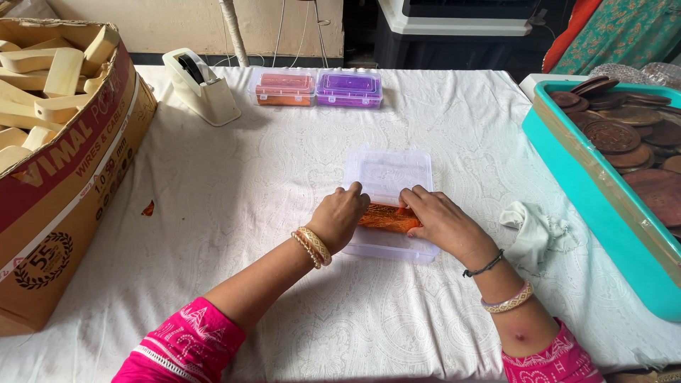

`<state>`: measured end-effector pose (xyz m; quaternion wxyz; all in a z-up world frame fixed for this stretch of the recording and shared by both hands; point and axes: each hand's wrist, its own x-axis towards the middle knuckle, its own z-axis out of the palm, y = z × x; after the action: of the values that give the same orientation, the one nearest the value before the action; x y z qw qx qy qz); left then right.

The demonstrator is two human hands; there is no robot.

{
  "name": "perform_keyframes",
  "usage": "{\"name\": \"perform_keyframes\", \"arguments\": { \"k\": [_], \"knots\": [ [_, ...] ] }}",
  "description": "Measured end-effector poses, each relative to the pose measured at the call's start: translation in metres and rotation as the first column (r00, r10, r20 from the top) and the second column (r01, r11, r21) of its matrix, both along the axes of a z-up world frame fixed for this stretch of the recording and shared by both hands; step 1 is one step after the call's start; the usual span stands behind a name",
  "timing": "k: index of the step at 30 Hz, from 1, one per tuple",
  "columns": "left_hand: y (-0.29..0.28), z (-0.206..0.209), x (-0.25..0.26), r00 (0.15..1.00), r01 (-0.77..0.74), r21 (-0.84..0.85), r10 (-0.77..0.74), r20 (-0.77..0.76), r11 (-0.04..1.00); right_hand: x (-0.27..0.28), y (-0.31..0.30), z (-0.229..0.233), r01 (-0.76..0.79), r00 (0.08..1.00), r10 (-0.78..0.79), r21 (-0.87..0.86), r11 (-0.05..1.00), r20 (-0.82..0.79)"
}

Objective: Manually wrapping small wooden items in foil and placing them into plastic cases.

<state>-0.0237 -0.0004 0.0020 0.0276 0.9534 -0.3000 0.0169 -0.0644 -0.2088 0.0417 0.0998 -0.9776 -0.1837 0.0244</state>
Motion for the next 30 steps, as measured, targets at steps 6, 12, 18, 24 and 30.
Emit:
{"name": "perform_keyframes", "arguments": {
  "k": [6, 12, 18, 24, 30],
  "knots": [
    [0.005, -0.006, -0.002, 0.999, -0.017, -0.015, 0.018, 0.032, 1.000, 0.000, -0.004, -0.009, -0.092, 0.984, 0.085, 0.033, 0.995, 0.155],
    [0.008, 0.011, -0.016, 1.000, 0.016, -0.117, -0.014, 0.018, 0.993, 0.000, -0.009, 0.017, 0.014, 0.998, -0.010, 0.065, 0.998, -0.060],
    [0.004, -0.002, -0.007, 0.999, 0.025, -0.049, -0.024, 0.025, 0.998, 0.003, -0.013, -0.008, -0.114, 0.983, 0.111, 0.016, 0.993, 0.144],
    [0.003, -0.001, -0.009, 1.000, 0.011, -0.068, -0.009, 0.026, 0.998, 0.002, -0.007, -0.025, -0.163, 0.926, 0.148, 0.015, 0.986, 0.346],
    [0.001, -0.007, -0.003, 1.000, 0.011, -0.055, -0.010, 0.018, 0.998, 0.005, 0.002, -0.027, -0.004, 0.888, 0.069, -0.144, 0.990, 0.454]
  ]
}}
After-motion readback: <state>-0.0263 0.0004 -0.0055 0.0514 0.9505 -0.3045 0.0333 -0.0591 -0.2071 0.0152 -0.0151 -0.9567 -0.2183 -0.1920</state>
